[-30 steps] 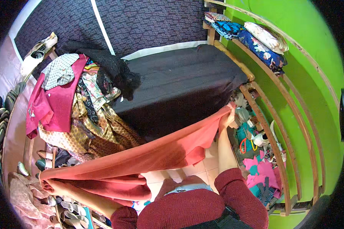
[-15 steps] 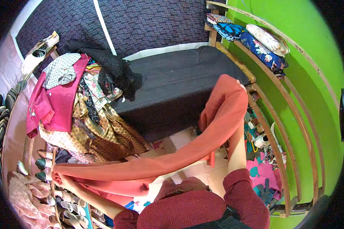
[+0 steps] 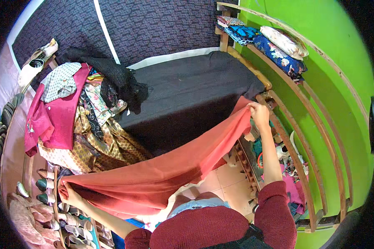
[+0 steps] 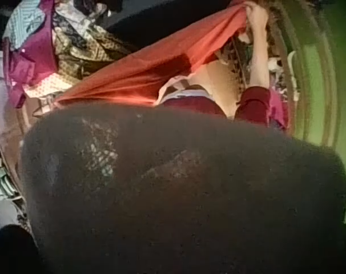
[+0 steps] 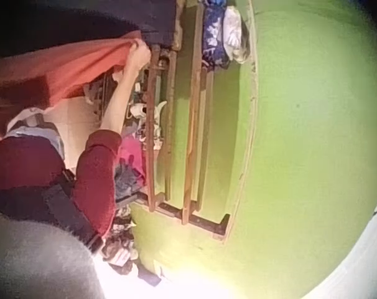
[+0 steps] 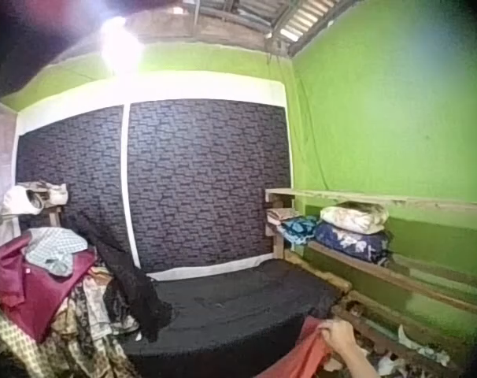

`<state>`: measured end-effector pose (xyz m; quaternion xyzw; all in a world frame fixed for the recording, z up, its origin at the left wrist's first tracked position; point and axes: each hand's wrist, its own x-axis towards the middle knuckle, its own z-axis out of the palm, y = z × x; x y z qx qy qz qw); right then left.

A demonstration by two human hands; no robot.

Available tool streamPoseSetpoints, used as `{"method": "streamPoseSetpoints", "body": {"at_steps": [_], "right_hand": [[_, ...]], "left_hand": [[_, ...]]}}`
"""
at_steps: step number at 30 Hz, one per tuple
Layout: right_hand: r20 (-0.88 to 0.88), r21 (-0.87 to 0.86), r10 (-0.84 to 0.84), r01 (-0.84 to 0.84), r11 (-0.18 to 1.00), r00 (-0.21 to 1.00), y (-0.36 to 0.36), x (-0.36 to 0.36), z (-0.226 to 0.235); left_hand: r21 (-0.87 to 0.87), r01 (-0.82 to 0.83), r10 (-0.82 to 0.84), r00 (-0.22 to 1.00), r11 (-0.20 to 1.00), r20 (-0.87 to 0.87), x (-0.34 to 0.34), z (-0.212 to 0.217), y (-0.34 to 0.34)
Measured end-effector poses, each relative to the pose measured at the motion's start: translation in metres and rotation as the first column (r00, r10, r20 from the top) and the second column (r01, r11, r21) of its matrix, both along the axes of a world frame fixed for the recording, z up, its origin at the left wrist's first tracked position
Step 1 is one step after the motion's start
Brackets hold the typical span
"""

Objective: Folding a piece of red fabric on a dark padded workstation.

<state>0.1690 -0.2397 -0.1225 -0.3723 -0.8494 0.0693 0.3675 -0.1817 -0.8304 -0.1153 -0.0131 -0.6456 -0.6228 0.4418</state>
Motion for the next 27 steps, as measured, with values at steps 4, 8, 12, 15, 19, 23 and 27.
{"method": "streamPoseSetpoints", "body": {"at_steps": [4, 8, 12, 15, 19, 23, 27], "right_hand": [[-0.62, -0.044, -0.212, 0.236, 0.971, 0.756, 0.03, 0.016, -0.034], [-0.895, -0.204, -0.445, -0.845, 0.494, -0.044, 0.044, 0.034, -0.027], [-0.342, -0.401, 0.498, -0.603, 0.689, 0.797, -0.122, -0.008, 0.134], [-0.693, -0.468, 0.375, -0.78, 0.415, 0.616, -0.073, -0.002, 0.081], [-0.943, -0.184, -0.254, -0.972, -0.146, 0.216, -0.108, -0.084, 0.008], [-0.98, 0.137, -0.185, -0.932, -0.336, -0.078, -0.16, -0.102, 0.017], [-0.906, 0.361, 0.112, -0.883, -0.301, -0.408, -0.197, -0.113, 0.023]], "left_hand": [[-0.096, 0.137, -0.136, 0.99, 0.986, 0.021, -0.003, -0.006, -0.006], [-0.243, 0.567, -0.536, 0.824, 0.787, 0.184, 0.027, 0.002, 0.003], [-0.389, 0.672, -0.718, 0.695, 0.63, 0.04, 0.051, 0.062, 0.007], [-0.583, 0.555, -0.697, 0.717, 0.593, -0.026, 0.061, 0.091, 0.035], [-0.642, 0.735, -0.898, 0.408, 0.217, 0.164, 0.104, 0.12, 0.117], [-0.618, 0.772, -0.933, 0.095, -0.151, 0.346, 0.136, 0.119, 0.171], [-0.581, 0.772, -0.876, 0.065, -0.259, 0.478, 0.158, 0.106, 0.211]]}}
